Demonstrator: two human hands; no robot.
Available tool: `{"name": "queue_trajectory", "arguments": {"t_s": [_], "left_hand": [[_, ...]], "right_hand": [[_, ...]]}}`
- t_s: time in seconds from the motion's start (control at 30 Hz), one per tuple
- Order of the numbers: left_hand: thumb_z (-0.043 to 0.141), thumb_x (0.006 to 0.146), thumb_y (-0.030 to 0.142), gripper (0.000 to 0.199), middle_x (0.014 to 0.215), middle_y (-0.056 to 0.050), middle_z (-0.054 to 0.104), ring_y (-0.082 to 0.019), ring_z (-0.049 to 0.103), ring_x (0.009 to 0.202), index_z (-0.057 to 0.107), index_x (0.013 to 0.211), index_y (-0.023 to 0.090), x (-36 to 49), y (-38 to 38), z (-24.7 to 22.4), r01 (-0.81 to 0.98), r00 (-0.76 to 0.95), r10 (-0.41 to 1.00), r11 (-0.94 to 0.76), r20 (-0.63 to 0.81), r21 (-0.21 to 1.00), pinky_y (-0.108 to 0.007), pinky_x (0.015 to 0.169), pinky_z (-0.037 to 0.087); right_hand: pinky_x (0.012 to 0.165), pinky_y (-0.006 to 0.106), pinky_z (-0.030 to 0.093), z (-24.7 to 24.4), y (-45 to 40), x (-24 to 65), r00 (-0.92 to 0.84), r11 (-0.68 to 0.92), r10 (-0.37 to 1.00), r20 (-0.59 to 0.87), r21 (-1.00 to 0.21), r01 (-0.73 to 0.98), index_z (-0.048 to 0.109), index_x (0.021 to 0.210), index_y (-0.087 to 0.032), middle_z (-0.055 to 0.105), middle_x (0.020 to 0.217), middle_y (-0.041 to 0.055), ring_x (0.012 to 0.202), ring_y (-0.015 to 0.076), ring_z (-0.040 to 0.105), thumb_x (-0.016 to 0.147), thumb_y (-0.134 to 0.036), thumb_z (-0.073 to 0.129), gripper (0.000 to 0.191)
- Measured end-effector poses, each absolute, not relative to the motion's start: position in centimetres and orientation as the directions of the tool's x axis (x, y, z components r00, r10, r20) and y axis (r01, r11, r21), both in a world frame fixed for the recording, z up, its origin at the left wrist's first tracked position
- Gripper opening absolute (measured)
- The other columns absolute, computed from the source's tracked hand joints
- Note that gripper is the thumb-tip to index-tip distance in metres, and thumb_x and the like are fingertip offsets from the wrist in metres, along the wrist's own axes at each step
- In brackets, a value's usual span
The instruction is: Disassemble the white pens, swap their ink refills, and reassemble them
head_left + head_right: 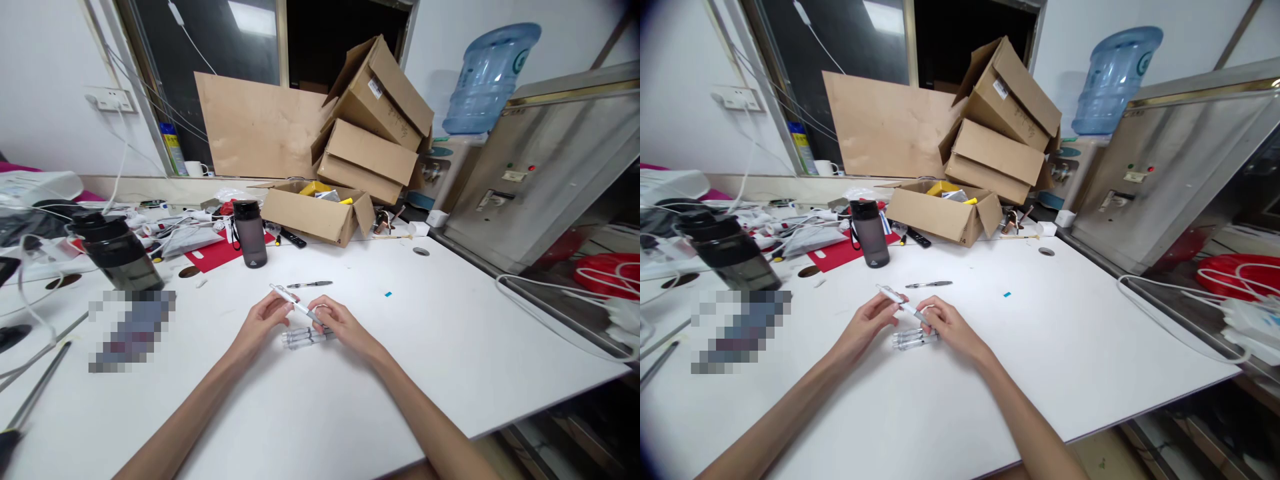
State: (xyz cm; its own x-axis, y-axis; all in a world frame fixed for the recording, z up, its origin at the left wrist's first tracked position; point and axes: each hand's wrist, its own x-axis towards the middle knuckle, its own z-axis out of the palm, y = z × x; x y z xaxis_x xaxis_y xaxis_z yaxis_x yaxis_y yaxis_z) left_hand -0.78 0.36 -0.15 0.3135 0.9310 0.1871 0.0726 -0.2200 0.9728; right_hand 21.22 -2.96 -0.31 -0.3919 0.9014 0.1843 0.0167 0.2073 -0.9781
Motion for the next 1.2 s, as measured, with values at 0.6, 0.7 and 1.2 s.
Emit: {"name": "queue_trajectory", "arguments": {"t_s": [0.6, 0.7, 1.2], "left_hand": [[0.044, 0.101, 0.052, 0.044, 0.103, -0.006, 0.068, -0.022, 0.06, 0.093, 0.07, 0.12, 0.022, -0.4, 0.1, -0.3, 0.192, 0.539, 0.831, -0.283, 0.14, 0.94, -0.032, 0.088, 0.046], [0.039, 0.102, 0.051, 0.045, 0.103, -0.006, 0.068, -0.023, 0.06, 0.095, 0.069, 0.12, 0.023, -1.1, 0.5, -0.6, 0.289, 0.461, 0.872, -0.321, 0.162, 0.902, -0.033, 0.089, 0.045], [0.04, 0.098, 0.035, 0.024, 0.08, -0.001, 0.061, -0.023, 0.058, 0.079, 0.062, 0.1, 0.025, -2.3, 1.1, -2.4, 0.659, 0.428, 0.892, -0.42, 0.147, 0.624, -0.032, 0.072, 0.04]], "right_hand": [[0.091, 0.035, 0.047, -0.5, -1.8, 21.0, -0.015, 0.302, 0.951, 0.308, -0.939, -0.163, 0.066, 0.086, -0.022, 0.065, 0.094, 0.005, 0.094, 0.0205, 0.06, 0.096, -0.052, 0.056, 0.033], [0.096, 0.04, 0.049, -0.6, -1.2, 21.4, 0.103, 0.241, 0.971, 0.218, -0.868, -0.435, 0.056, 0.087, -0.025, 0.062, 0.092, 0.0035, 0.095, 0.021, 0.061, 0.092, -0.055, 0.059, 0.031], [0.053, 0.022, 0.038, 1.0, -0.6, 24.6, 0.196, 0.241, 0.97, 0.144, -0.448, -0.861, 0.049, 0.078, -0.022, 0.026, 0.067, -0.0055, 0.056, 0.0118, 0.031, 0.091, -0.018, 0.052, 0.014]]}}
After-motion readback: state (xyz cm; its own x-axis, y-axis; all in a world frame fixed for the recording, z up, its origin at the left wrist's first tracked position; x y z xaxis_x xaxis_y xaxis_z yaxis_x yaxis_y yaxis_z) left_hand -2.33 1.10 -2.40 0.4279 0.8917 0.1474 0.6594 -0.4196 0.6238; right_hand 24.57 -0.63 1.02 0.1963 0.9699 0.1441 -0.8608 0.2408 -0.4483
